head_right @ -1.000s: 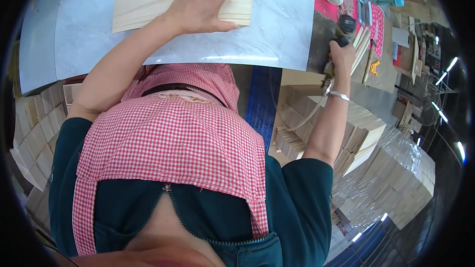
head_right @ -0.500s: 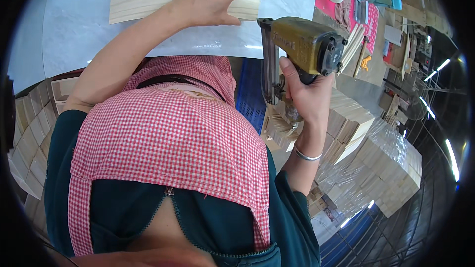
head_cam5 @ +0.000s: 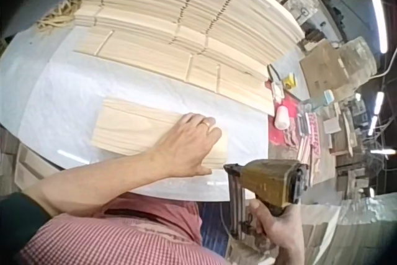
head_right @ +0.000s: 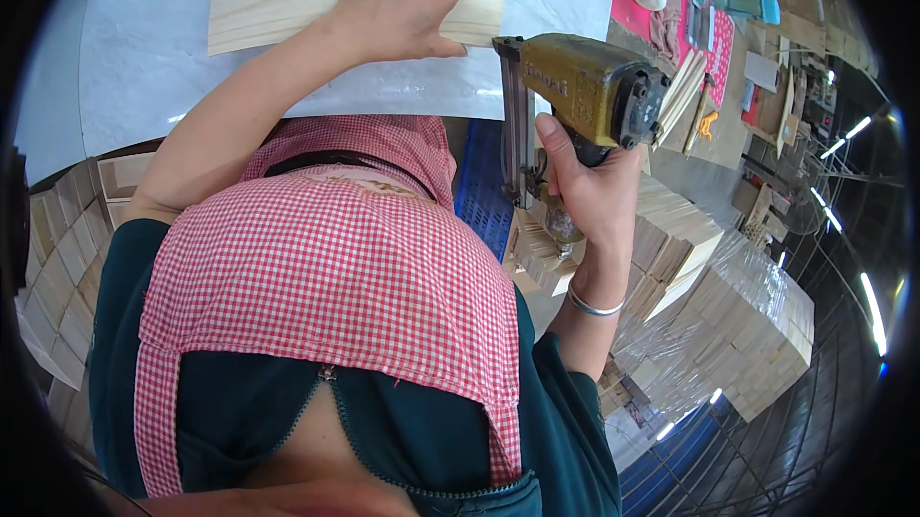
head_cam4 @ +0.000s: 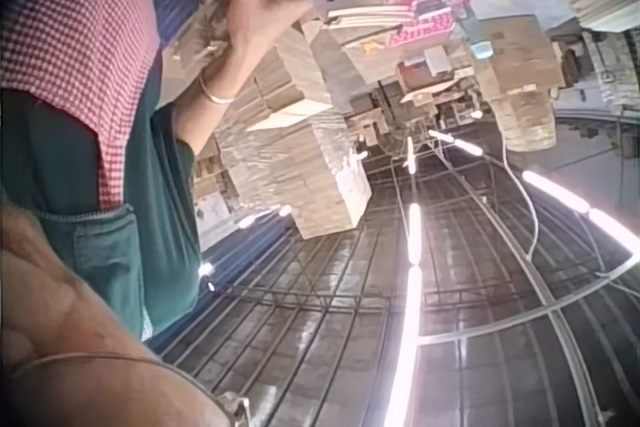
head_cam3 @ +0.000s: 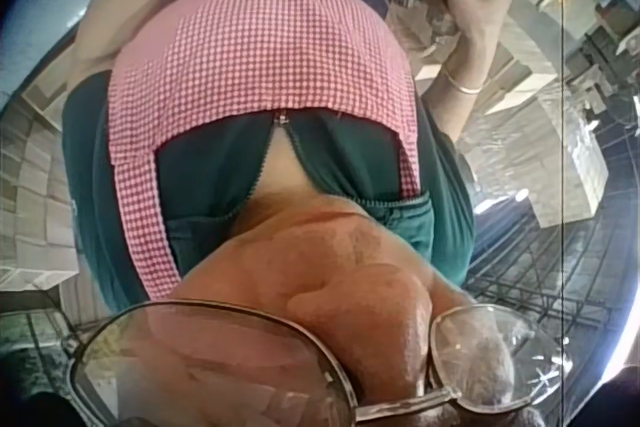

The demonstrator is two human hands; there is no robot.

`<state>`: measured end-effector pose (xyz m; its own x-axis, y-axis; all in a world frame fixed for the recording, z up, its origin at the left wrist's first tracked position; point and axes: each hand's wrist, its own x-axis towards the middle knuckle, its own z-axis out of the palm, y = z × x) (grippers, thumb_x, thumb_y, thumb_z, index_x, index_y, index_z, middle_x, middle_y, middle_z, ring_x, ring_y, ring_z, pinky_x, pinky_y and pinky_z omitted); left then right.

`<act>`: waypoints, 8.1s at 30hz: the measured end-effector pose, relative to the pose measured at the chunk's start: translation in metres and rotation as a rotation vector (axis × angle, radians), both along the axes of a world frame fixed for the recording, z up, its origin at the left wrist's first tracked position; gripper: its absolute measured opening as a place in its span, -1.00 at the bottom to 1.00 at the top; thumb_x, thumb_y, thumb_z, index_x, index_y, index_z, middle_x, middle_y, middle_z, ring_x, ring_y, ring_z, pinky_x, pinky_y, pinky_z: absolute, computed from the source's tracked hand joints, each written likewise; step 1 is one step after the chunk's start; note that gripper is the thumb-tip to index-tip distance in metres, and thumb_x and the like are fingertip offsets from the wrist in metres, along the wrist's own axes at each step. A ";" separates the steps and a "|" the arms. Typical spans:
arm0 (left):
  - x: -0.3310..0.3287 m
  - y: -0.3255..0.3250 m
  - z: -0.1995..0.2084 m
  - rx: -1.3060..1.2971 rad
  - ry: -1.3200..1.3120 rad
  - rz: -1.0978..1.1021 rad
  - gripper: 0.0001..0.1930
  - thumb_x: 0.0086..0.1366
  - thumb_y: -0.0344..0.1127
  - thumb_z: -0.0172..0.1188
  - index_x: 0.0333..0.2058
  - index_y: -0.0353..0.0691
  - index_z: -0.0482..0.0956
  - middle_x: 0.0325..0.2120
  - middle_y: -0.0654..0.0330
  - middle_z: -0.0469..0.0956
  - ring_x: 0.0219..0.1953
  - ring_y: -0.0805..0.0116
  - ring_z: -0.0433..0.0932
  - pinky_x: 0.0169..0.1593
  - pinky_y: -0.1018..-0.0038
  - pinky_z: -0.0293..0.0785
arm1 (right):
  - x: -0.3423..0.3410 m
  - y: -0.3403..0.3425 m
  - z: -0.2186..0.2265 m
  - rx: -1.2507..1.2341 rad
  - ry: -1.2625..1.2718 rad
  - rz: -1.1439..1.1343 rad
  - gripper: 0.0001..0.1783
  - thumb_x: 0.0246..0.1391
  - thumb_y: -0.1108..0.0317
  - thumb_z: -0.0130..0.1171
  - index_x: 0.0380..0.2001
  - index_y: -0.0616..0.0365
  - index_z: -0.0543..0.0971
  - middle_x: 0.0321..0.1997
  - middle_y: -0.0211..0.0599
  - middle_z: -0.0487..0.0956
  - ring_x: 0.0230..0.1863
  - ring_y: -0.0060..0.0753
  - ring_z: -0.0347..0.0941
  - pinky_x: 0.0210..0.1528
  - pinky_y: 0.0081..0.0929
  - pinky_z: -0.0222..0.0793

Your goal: Assembling small wooden boxes using wood glue and a pneumatic nail gun.

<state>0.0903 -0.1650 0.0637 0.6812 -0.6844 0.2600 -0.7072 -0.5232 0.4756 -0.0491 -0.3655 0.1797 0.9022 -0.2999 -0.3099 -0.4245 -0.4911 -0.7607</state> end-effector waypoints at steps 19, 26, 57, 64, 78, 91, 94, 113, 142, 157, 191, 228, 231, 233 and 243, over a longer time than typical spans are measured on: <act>0.006 0.000 -0.010 -0.031 0.074 -0.045 -0.40 -0.02 0.00 0.51 -0.14 -0.27 0.47 -0.10 -0.04 0.48 0.01 0.06 0.44 0.20 0.18 0.30 | 0.028 0.011 -0.007 -0.054 0.033 -0.011 -0.79 0.20 0.34 0.34 -0.27 0.28 0.59 -0.68 -0.43 0.47 -0.78 -0.62 0.28 -0.74 -0.67 0.17; 0.008 -0.001 -0.010 -0.038 0.149 -0.060 -0.33 -0.01 -0.02 0.51 -0.06 -0.32 0.45 -0.03 -0.10 0.45 0.08 0.00 0.41 0.24 0.16 0.27 | 0.028 0.018 -0.006 0.023 0.040 -0.094 -0.80 0.19 0.36 0.35 -0.33 0.30 0.60 -0.71 -0.44 0.47 -0.79 -0.63 0.28 -0.74 -0.66 0.17; -0.006 0.012 -0.028 -0.054 -0.113 0.200 -0.29 -0.17 -0.07 0.62 -0.03 -0.18 0.52 0.03 0.03 0.53 0.12 0.12 0.44 0.28 0.25 0.27 | 0.108 0.003 0.012 -0.208 0.173 0.207 -0.77 0.21 0.28 0.35 -0.30 0.23 0.57 -0.72 -0.48 0.43 -0.78 -0.64 0.24 -0.72 -0.69 0.15; -0.012 0.156 0.012 0.276 0.073 0.116 -0.15 -0.05 -0.11 0.50 0.16 -0.40 0.32 0.13 -0.21 0.35 0.22 -0.13 0.30 0.34 0.10 0.16 | 0.061 0.002 0.016 -0.151 0.047 0.130 -0.76 0.16 0.32 0.39 -0.31 0.29 0.61 -0.71 -0.46 0.47 -0.79 -0.65 0.26 -0.74 -0.69 0.15; -0.002 0.098 -0.003 -0.030 0.399 0.134 -0.18 -0.11 -0.13 0.43 0.14 -0.35 0.38 0.00 -0.10 0.43 0.04 -0.02 0.39 0.19 0.14 0.29 | 0.028 0.025 0.005 -0.028 0.082 0.218 -0.76 0.16 0.37 0.39 -0.22 0.30 0.59 -0.63 -0.42 0.50 -0.77 -0.65 0.27 -0.74 -0.68 0.18; -0.006 0.101 0.010 0.011 0.568 0.156 -0.13 -0.12 -0.13 0.44 0.18 -0.36 0.33 0.04 -0.11 0.40 0.09 -0.05 0.37 0.25 0.12 0.26 | 0.034 0.037 0.008 -0.155 0.119 0.256 -0.73 0.13 0.38 0.42 -0.21 0.30 0.58 -0.62 -0.40 0.51 -0.77 -0.64 0.29 -0.75 -0.68 0.18; -0.006 0.113 0.008 -0.029 0.605 0.123 -0.10 -0.12 -0.14 0.45 0.21 -0.37 0.30 0.06 -0.13 0.38 0.13 -0.08 0.34 0.29 0.10 0.24 | 0.032 0.043 0.011 -0.129 0.082 0.211 -0.72 0.12 0.38 0.43 -0.19 0.31 0.58 -0.61 -0.39 0.53 -0.76 -0.64 0.30 -0.74 -0.68 0.19; -0.019 0.153 -0.032 -0.385 0.647 0.091 -0.06 -0.18 -0.22 0.42 0.24 -0.35 0.23 0.06 -0.13 0.33 0.10 -0.07 0.37 0.25 0.22 0.35 | 0.012 0.132 0.002 0.025 0.089 0.271 -0.67 0.09 0.40 0.44 -0.14 0.31 0.57 -0.53 -0.34 0.59 -0.72 -0.59 0.37 -0.70 -0.69 0.23; -0.008 0.141 -0.071 -0.625 0.057 0.053 0.04 -0.16 -0.24 0.29 0.36 -0.34 0.06 0.04 -0.18 0.35 0.01 -0.09 0.40 0.16 0.16 0.35 | 0.056 0.153 0.005 -0.045 0.049 0.382 -0.74 0.16 0.37 0.40 -0.19 0.29 0.57 -0.54 -0.31 0.56 -0.74 -0.57 0.34 -0.74 -0.66 0.28; -0.017 0.146 -0.066 -0.657 0.268 0.064 0.00 -0.06 -0.08 0.33 0.34 -0.37 0.13 0.17 -0.24 0.30 0.14 -0.16 0.37 0.25 0.09 0.30 | 0.069 0.160 0.014 -0.196 0.169 0.404 -0.73 0.14 0.34 0.43 -0.23 0.29 0.60 -0.59 -0.36 0.55 -0.74 -0.59 0.34 -0.73 -0.69 0.27; -0.022 0.158 -0.057 -0.389 0.195 0.155 -0.03 -0.09 -0.11 0.58 0.27 -0.21 0.27 0.01 0.16 0.52 0.05 0.20 0.51 0.19 0.26 0.45 | 0.028 0.111 0.006 0.016 0.043 0.140 -0.69 0.08 0.42 0.44 -0.16 0.28 0.57 -0.55 -0.36 0.56 -0.72 -0.58 0.36 -0.71 -0.67 0.25; -0.025 0.150 -0.072 -0.655 0.222 0.169 -0.31 -0.25 -0.23 0.62 -0.20 -0.07 0.31 0.13 0.21 0.44 0.11 0.16 0.43 0.22 0.25 0.41 | 0.115 0.151 0.015 -0.166 0.122 0.384 -0.74 0.22 0.30 0.36 -0.20 0.27 0.57 -0.68 -0.40 0.49 -0.77 -0.61 0.33 -0.73 -0.70 0.26; -0.023 0.149 -0.071 -0.647 0.213 0.170 -0.30 -0.26 -0.22 0.63 -0.20 -0.07 0.31 0.14 0.22 0.43 0.12 0.16 0.42 0.23 0.26 0.41 | 0.115 0.149 0.015 -0.169 0.120 0.381 -0.73 0.22 0.29 0.36 -0.21 0.27 0.57 -0.69 -0.40 0.49 -0.78 -0.61 0.33 -0.73 -0.70 0.26; -0.023 0.148 -0.070 -0.645 0.211 0.168 -0.30 -0.26 -0.22 0.64 -0.21 -0.07 0.30 0.15 0.22 0.43 0.12 0.16 0.42 0.23 0.26 0.41 | 0.115 0.149 0.016 -0.164 0.122 0.375 -0.73 0.22 0.29 0.36 -0.21 0.27 0.57 -0.69 -0.40 0.48 -0.78 -0.61 0.33 -0.73 -0.70 0.26; -0.024 0.149 -0.073 -0.638 0.210 0.177 -0.20 -0.25 -0.21 0.64 -0.03 -0.06 0.33 0.03 0.25 0.47 0.07 0.19 0.42 0.25 0.27 0.39 | 0.113 0.149 0.017 -0.184 0.134 0.369 -0.72 0.20 0.30 0.37 -0.20 0.29 0.57 -0.69 -0.39 0.49 -0.77 -0.60 0.34 -0.73 -0.68 0.27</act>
<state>0.0665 -0.0159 -0.0094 0.8486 -0.3150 0.4250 -0.4961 -0.1945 0.8462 0.0643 -0.2162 0.1971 0.9149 -0.0260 -0.4029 -0.2840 -0.7508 -0.5964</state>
